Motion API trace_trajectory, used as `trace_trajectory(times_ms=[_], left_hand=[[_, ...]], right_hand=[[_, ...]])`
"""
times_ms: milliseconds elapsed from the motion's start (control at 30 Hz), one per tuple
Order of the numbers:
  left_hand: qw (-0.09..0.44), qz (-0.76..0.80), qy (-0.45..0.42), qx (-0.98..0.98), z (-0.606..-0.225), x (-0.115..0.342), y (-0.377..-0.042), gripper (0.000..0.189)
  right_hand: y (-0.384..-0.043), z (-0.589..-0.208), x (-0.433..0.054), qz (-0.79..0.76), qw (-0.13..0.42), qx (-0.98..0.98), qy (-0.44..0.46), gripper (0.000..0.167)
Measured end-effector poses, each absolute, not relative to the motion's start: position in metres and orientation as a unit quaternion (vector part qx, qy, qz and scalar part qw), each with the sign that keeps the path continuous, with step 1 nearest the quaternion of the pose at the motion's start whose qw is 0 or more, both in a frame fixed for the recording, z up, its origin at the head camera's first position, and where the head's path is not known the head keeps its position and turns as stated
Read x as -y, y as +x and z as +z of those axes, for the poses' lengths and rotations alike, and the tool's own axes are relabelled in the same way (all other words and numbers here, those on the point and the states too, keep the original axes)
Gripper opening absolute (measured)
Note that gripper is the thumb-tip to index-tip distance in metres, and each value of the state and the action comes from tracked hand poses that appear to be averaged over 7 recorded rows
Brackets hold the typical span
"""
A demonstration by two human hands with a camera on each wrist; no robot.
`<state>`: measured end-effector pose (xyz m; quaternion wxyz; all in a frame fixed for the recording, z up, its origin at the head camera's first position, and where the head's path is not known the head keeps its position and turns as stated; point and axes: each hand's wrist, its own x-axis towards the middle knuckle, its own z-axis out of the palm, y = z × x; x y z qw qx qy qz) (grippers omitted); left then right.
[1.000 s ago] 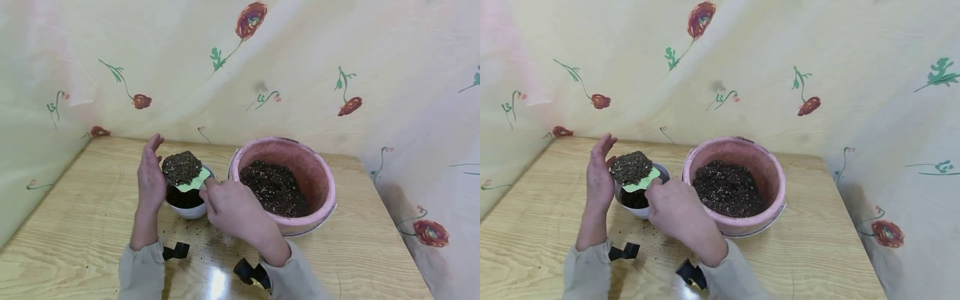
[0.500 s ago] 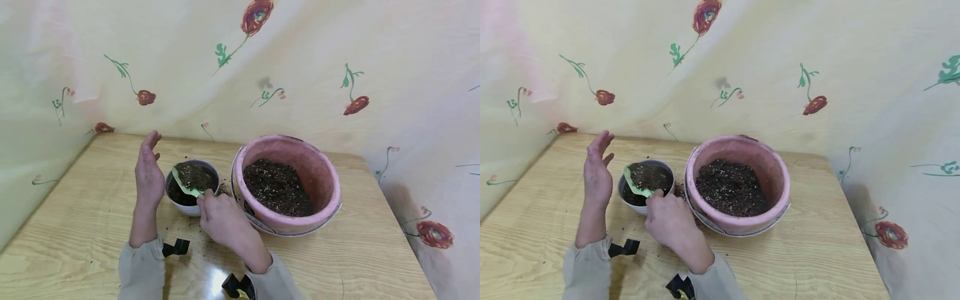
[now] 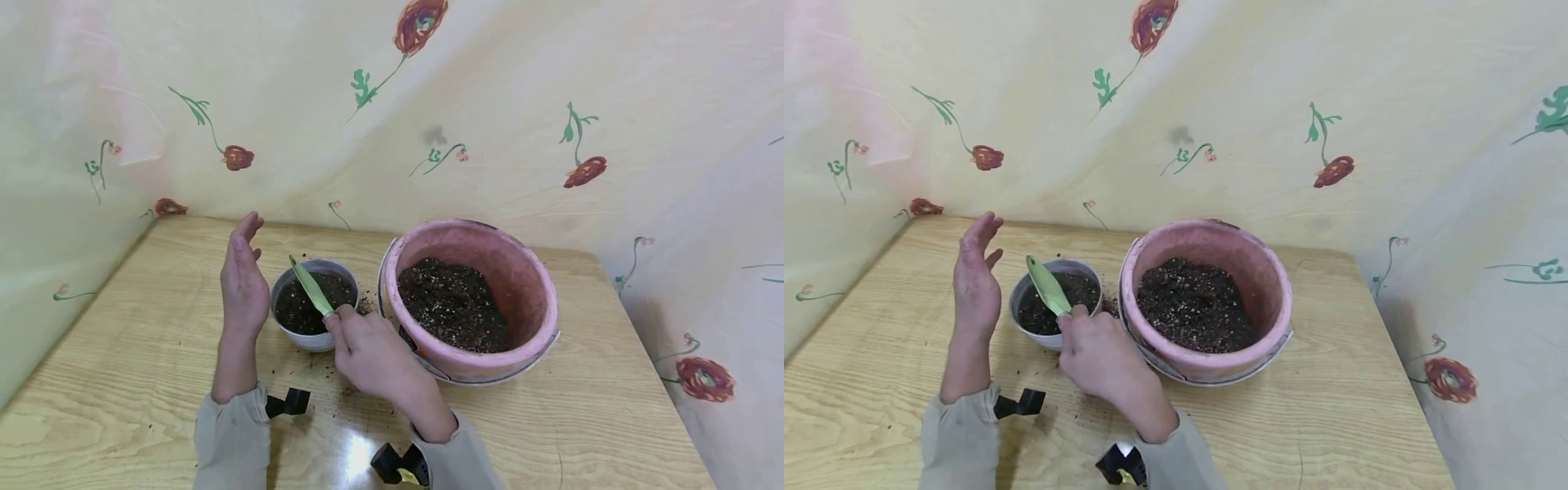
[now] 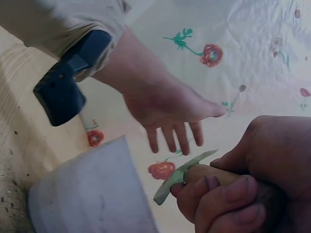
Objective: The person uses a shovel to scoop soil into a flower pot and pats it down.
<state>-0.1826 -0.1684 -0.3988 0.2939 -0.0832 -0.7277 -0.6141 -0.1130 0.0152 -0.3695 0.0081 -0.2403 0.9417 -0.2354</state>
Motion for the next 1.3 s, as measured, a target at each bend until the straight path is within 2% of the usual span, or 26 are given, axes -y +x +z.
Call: trace_trajectory(times_ms=[467,767,1067,1300], left_hand=[[0.281,-0.611,-0.101,0.733,-0.402,0.160,-0.182,0.050],[0.281,-0.584,-0.130,0.750,-0.407,0.146,-0.182,0.051],[0.257,-0.572,-0.166,0.761,-0.410,0.127,-0.180,0.053],[0.225,-0.547,-0.198,0.782,-0.411,0.108,-0.177,0.048]], right_hand=[[-0.096,-0.341,-0.038,-0.266,-0.056,-0.922,-0.274,0.022],[-0.092,-0.332,-0.069,-0.262,-0.100,-0.916,-0.287,0.020],[-0.093,-0.326,-0.111,-0.221,-0.180,-0.908,-0.306,0.020],[-0.093,-0.320,-0.146,-0.226,-0.160,-0.925,-0.261,0.011]])
